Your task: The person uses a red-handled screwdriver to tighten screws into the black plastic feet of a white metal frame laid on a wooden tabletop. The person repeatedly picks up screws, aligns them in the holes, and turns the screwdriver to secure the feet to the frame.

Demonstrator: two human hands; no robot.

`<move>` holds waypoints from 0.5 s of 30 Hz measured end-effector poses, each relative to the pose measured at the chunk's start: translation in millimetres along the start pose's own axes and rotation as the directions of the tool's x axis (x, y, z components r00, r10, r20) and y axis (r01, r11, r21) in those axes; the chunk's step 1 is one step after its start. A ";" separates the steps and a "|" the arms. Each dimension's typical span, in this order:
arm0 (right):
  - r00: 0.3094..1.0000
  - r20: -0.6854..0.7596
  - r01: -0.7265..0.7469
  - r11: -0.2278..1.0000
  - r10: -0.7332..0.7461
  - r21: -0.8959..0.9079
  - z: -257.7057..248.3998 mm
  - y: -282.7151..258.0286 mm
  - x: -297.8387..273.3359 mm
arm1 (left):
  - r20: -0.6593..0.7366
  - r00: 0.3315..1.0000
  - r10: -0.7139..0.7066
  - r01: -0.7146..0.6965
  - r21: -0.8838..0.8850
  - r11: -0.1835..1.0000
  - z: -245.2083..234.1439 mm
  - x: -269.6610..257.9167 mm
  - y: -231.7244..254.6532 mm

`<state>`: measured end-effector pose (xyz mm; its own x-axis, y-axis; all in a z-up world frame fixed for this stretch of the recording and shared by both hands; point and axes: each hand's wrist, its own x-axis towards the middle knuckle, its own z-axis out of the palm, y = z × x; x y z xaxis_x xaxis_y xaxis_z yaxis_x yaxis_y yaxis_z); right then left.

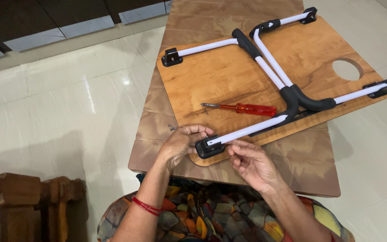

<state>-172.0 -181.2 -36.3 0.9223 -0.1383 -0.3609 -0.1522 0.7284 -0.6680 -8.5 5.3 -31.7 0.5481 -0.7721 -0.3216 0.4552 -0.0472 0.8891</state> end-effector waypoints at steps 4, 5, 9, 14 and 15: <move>0.998 -0.051 -0.029 0.999 0.031 0.033 5.4 -2.0 2.2 | -0.006 1.000 -0.014 0.014 0.023 1.000 -2.1 -1.2 -0.4; 0.997 -0.064 -0.034 0.999 0.035 0.028 6.9 -3.3 4.3 | 0.011 1.000 -0.010 0.010 0.001 1.000 -3.2 -1.3 -1.2; 0.998 -0.057 -0.012 1.000 0.011 -0.018 14.2 -5.9 12.8 | 0.030 0.999 -0.013 0.015 -0.065 0.998 -6.5 -0.2 -3.3; 0.995 -0.101 0.003 0.996 -0.012 -0.087 14.4 -12.9 18.3 | 0.013 1.000 -0.027 0.029 -0.112 0.993 -5.7 0.7 -3.5; 0.995 -0.099 0.000 0.996 -0.009 -0.093 13.5 -14.2 18.7 | 0.004 0.999 -0.033 0.034 -0.130 0.991 -4.2 0.2 -3.3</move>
<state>-147.7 -185.0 -24.8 0.8840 -0.2104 -0.4174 -0.1849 0.6628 -0.7256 -7.0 8.0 -36.1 0.5296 -0.7728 -0.3498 0.5611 0.0099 0.8277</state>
